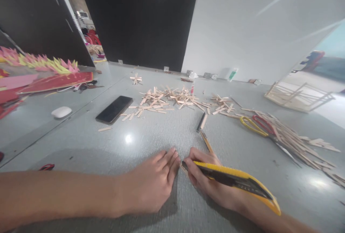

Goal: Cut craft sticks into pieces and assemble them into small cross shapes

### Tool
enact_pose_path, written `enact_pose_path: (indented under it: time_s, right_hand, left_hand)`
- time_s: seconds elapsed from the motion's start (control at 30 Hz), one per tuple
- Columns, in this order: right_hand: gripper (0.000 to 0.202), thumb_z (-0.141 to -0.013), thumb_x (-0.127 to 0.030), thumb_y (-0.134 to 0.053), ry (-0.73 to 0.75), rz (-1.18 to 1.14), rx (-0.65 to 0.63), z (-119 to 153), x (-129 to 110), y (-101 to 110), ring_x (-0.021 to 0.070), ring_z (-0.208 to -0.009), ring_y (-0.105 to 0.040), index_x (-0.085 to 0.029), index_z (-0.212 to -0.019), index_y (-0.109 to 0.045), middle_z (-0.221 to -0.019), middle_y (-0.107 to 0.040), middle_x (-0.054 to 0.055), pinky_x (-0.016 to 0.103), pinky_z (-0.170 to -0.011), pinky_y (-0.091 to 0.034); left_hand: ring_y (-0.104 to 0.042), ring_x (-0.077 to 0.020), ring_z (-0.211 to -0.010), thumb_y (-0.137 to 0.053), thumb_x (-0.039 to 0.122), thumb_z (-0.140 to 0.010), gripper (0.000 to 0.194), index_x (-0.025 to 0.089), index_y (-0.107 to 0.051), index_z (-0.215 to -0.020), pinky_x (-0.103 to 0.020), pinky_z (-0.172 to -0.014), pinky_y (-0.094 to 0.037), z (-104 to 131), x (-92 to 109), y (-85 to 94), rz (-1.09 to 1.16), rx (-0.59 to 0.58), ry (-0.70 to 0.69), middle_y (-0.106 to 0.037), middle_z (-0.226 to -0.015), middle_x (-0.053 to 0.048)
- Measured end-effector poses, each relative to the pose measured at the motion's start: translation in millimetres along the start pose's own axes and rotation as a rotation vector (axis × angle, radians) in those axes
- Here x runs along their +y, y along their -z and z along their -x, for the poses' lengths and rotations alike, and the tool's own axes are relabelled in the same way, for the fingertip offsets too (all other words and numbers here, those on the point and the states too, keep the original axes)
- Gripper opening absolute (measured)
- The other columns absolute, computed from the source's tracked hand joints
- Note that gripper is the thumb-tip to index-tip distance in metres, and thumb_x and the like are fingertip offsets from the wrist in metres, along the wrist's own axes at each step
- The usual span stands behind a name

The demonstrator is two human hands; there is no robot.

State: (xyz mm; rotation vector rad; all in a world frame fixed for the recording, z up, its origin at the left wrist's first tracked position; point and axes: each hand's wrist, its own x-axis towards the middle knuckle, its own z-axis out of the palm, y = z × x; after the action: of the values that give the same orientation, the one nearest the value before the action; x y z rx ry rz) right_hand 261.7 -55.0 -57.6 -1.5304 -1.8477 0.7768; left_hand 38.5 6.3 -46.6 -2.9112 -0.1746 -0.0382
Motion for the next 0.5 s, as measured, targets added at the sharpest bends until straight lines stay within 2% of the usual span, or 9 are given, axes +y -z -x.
enact_pose_path:
  time_s: [0.17, 0.4, 0.5]
  right_hand:
    - [0.039, -0.108, -0.042, -0.040, 0.005, 0.036, -0.023, -0.5, -0.3, -0.3, 0.0145, -0.051, -0.049, -0.026, -0.072, -0.039, -0.057, -0.050, -0.005, 0.029, -0.053, -0.041]
    - [0.030, -0.107, -0.030, -0.040, 0.118, 0.117, -0.116, -2.6, -2.8, 1.3, 0.0112, -0.049, -0.036, -0.026, -0.078, -0.033, -0.060, -0.033, -0.009, 0.028, -0.053, -0.029]
    - [0.030, -0.107, -0.028, -0.039, 0.145, 0.141, -0.138, -3.4, -5.2, 5.0, 0.0103, -0.048, -0.033, -0.025, -0.078, -0.031, -0.060, -0.031, -0.010, 0.029, -0.054, -0.028]
  left_hand:
    - [-0.051, -0.0407, -0.140, -0.047, 0.029, -0.101, 0.057, -0.010, -0.054, -0.142, -0.047, -0.116, -0.039, -0.9, -1.0, 0.7, -0.029, 0.015, -0.001, -0.057, -0.144, -0.031]
    - [-0.059, -0.0389, -0.133, -0.049, 0.028, -0.099, 0.054, -0.010, -0.060, -0.136, -0.046, -0.115, -0.036, -2.2, -1.0, -2.9, -0.067, 0.105, 0.002, -0.063, -0.136, -0.031]
    - [-0.060, -0.0375, -0.132, -0.048, 0.029, -0.099, 0.055, -0.010, -0.061, -0.135, -0.045, -0.117, -0.033, -2.1, -1.0, -2.2, -0.055, 0.113, 0.015, -0.064, -0.136, -0.030]
